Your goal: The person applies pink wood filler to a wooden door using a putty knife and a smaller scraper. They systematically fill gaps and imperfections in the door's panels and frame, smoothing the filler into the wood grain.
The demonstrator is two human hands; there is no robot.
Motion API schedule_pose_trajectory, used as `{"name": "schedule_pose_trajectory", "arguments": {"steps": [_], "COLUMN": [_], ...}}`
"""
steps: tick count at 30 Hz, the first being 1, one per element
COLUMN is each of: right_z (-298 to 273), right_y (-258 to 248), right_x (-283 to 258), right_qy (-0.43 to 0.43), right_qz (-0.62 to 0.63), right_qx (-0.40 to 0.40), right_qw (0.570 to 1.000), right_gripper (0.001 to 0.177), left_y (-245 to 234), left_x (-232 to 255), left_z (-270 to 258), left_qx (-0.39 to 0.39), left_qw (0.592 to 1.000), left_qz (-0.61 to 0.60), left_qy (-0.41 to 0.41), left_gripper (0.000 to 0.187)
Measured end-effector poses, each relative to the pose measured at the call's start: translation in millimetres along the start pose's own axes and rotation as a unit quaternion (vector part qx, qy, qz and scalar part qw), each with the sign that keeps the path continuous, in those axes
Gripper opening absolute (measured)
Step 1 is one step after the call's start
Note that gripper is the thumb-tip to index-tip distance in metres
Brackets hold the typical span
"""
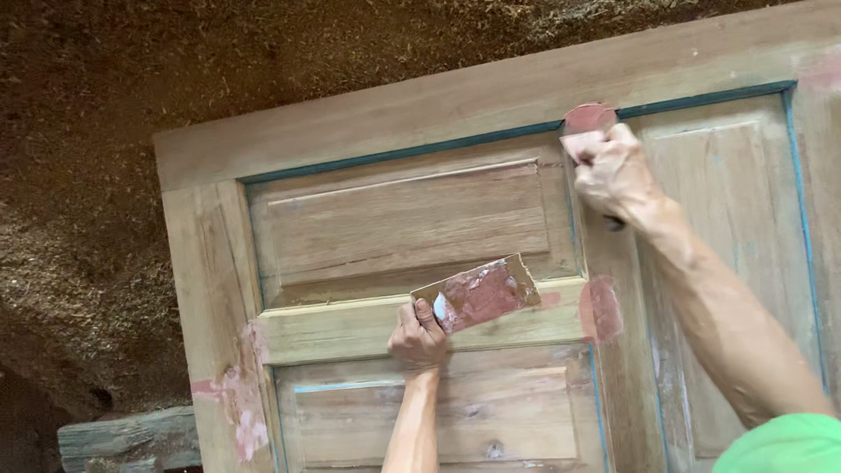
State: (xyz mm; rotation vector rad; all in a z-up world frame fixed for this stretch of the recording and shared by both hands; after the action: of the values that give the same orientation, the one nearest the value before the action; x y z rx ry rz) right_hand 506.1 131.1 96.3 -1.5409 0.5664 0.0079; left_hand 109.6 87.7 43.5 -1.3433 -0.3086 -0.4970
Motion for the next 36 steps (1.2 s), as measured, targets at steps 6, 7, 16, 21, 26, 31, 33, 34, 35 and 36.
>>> {"name": "schedule_pose_trajectory", "arguments": {"steps": [6,7,16,21,26,31,33,34,35,36], "right_z": [37,44,37,30,28,2,1,2,6,13], "right_y": [-40,-42,-68,-75,-60,-31,-30,-32,-38,-45], "right_x": [20,24,64,75,56,22,25,29,30,31], "right_qy": [-0.091,-0.096,-0.057,-0.001,0.013,-0.068,0.034,0.085,0.068,0.050], "right_qz": [-0.203,-0.238,-0.243,-0.229,-0.114,-0.071,0.022,0.068,0.042,0.017], "right_qx": [-0.090,-0.117,-0.127,-0.142,-0.120,0.055,-0.040,-0.089,-0.064,-0.039], "right_qw": [0.971,0.959,0.960,0.963,0.986,0.994,0.998,0.990,0.995,0.998], "right_gripper": [0.063,0.060,0.045,0.049,0.045,0.044,0.030,0.029,0.029,0.029], "left_y": [-2,-1,1,5,4,4,3,3,3,3], "left_x": [-1,-1,-2,-4,-4,-1,-2,-2,-2,-3], "left_z": [-1,2,1,0,0,0,2,1,1,2], "left_qx": [0.007,0.011,0.015,0.009,0.021,0.020,0.022,0.022,0.020,0.018], "left_qw": [1.000,1.000,1.000,1.000,1.000,1.000,1.000,1.000,1.000,1.000], "left_qz": [-0.011,-0.014,0.004,0.013,0.018,0.009,0.015,0.018,0.016,0.013], "left_qy": [0.010,0.016,0.006,-0.004,0.008,-0.005,-0.001,0.000,0.002,0.003], "left_gripper": [0.030,0.030,0.031,0.033,0.033,0.034,0.033,0.033,0.033,0.033]}}
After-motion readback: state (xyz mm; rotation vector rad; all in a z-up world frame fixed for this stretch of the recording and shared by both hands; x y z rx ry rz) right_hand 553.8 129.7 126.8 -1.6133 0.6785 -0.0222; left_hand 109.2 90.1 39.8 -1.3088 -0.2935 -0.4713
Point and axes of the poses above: each hand's wrist, its own z-axis towards the middle knuckle, its own y-axis out of the palm, x = y × z, the point moved 2 cm from there along z, towards the middle knuckle, and after that the axes turned 5 degrees about z, right-handed, at the moved point
